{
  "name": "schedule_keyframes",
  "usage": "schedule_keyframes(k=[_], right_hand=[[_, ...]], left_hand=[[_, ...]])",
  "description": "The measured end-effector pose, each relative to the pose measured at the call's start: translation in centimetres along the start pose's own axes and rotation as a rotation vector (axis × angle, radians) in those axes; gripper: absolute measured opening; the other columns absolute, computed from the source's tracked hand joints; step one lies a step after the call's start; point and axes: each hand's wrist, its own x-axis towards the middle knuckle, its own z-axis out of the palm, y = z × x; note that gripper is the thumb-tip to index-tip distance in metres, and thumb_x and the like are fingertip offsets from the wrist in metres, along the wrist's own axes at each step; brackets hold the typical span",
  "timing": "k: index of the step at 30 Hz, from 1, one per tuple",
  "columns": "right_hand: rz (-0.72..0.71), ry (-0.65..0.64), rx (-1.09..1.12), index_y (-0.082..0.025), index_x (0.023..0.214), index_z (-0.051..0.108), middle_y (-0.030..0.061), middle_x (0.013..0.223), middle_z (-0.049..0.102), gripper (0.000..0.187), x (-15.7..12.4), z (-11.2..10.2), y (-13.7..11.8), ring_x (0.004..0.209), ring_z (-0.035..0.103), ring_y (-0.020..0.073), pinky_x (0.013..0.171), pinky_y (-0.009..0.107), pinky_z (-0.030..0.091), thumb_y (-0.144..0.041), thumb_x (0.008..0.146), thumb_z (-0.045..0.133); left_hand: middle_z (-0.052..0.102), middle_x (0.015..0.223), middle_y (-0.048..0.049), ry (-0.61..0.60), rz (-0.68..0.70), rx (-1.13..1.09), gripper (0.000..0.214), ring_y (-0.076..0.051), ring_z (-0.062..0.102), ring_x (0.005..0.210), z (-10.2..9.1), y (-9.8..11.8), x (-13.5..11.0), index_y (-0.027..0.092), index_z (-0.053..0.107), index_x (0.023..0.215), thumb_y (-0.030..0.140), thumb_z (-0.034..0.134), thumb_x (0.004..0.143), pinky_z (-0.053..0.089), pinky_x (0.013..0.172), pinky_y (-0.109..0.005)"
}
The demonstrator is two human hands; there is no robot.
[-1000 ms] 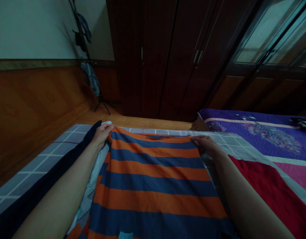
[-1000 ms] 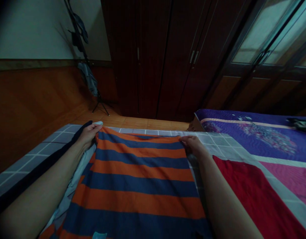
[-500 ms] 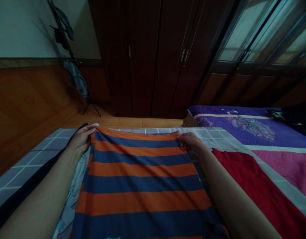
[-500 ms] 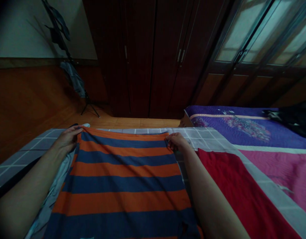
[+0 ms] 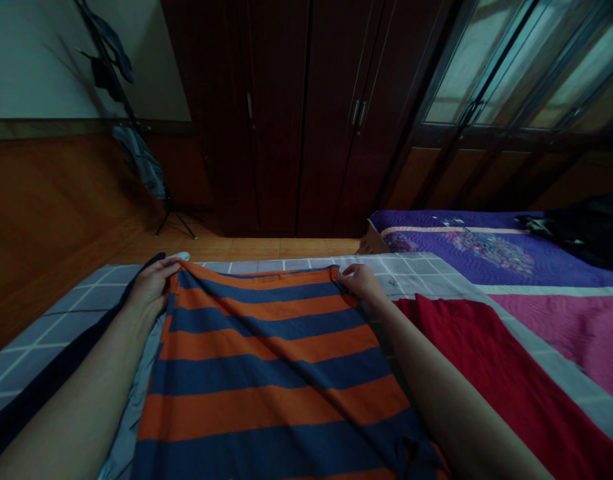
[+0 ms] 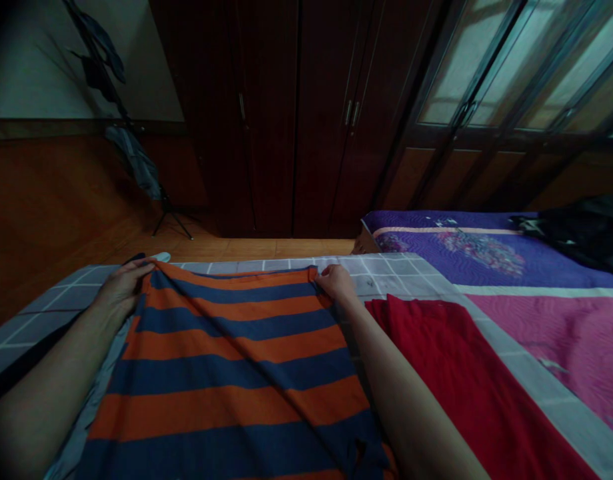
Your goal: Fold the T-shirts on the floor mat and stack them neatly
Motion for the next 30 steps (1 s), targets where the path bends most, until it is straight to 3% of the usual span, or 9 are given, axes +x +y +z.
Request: schedule_keyframes(k=[4, 8, 13, 17, 22, 26, 30], right_hand=[[-0.047, 0.133, -0.124, -0.019, 0.08, 0.071, 0.0087, 0.079, 0.07, 0.013, -0.6, 0.5, -0.5, 0.079, 0.065, 0.0219, 0.058, 0.023, 0.04, -0.028, 0.073, 0.064], [-0.042, 0.22, -0.174, -0.019, 0.083, 0.072, 0.0094, 0.082, 0.071, 0.02, -0.3, -0.6, -0.1, 0.079, 0.065, 0.0216, 0.06, 0.023, 0.041, -0.029, 0.079, 0.055], [0.062, 0.345, -0.215, -0.016, 0.091, 0.071, 0.0136, 0.09, 0.07, 0.03, 0.9, -2.8, 1.6, 0.084, 0.065, 0.0239, 0.061, 0.026, 0.042, -0.03, 0.085, 0.044], [0.13, 0.354, -0.264, -0.015, 0.093, 0.071, 0.0165, 0.091, 0.07, 0.03, 1.1, -2.2, 2.5, 0.087, 0.065, 0.0272, 0.065, 0.029, 0.044, -0.033, 0.084, 0.049], [0.133, 0.365, -0.296, -0.016, 0.1, 0.069, 0.0176, 0.096, 0.069, 0.034, 1.0, -1.3, 2.3, 0.092, 0.064, 0.0287, 0.07, 0.034, 0.046, -0.038, 0.087, 0.045], [0.133, 0.348, -0.301, -0.017, 0.099, 0.069, 0.0173, 0.094, 0.069, 0.037, 1.1, -1.6, 2.2, 0.091, 0.064, 0.0311, 0.069, 0.035, 0.045, -0.044, 0.086, 0.046], [0.138, 0.327, -0.316, -0.017, 0.098, 0.07, 0.0179, 0.094, 0.069, 0.042, 1.3, -1.7, 2.3, 0.089, 0.064, 0.0327, 0.067, 0.036, 0.045, -0.049, 0.085, 0.046]], left_hand=[[0.063, 0.063, 0.0024, -0.085, 0.005, -0.013, 0.02, -0.01, 0.06, 0.054, -0.4, -0.5, 0.4, 0.014, 0.06, 0.081, 0.002, 0.06, 0.065, 0.053, 0.055, -0.021], [0.063, 0.064, 0.0029, -0.113, 0.052, 0.053, 0.022, -0.01, 0.06, 0.053, -0.6, -0.9, 0.6, 0.014, 0.06, 0.083, 0.008, 0.065, 0.062, 0.051, 0.054, -0.021], [0.063, 0.066, 0.0033, -0.112, 0.172, 0.198, 0.025, -0.01, 0.056, 0.051, 0.0, -2.2, 0.9, 0.016, 0.063, 0.083, 0.019, 0.069, 0.059, 0.046, 0.05, -0.019], [0.065, 0.07, 0.0009, -0.1, 0.263, 0.345, 0.022, -0.013, 0.059, 0.058, 0.8, -3.6, 1.1, 0.017, 0.064, 0.08, 0.023, 0.068, 0.059, 0.046, 0.054, -0.021], [0.065, 0.067, 0.0011, -0.112, 0.318, 0.515, 0.039, -0.017, 0.06, 0.06, 0.8, -3.7, 1.0, 0.019, 0.063, 0.096, 0.031, 0.07, 0.059, 0.045, 0.055, -0.024], [0.061, 0.056, 0.0015, -0.146, 0.332, 0.627, 0.029, -0.019, 0.059, 0.056, 0.7, -3.5, 1.1, 0.018, 0.066, 0.075, 0.029, 0.076, 0.051, 0.042, 0.054, -0.025], [0.065, 0.065, -0.0016, -0.103, 0.377, 0.626, 0.018, -0.019, 0.061, 0.063, 0.9, -3.8, 1.4, 0.018, 0.064, 0.075, 0.034, 0.063, 0.066, 0.044, 0.057, -0.025]])
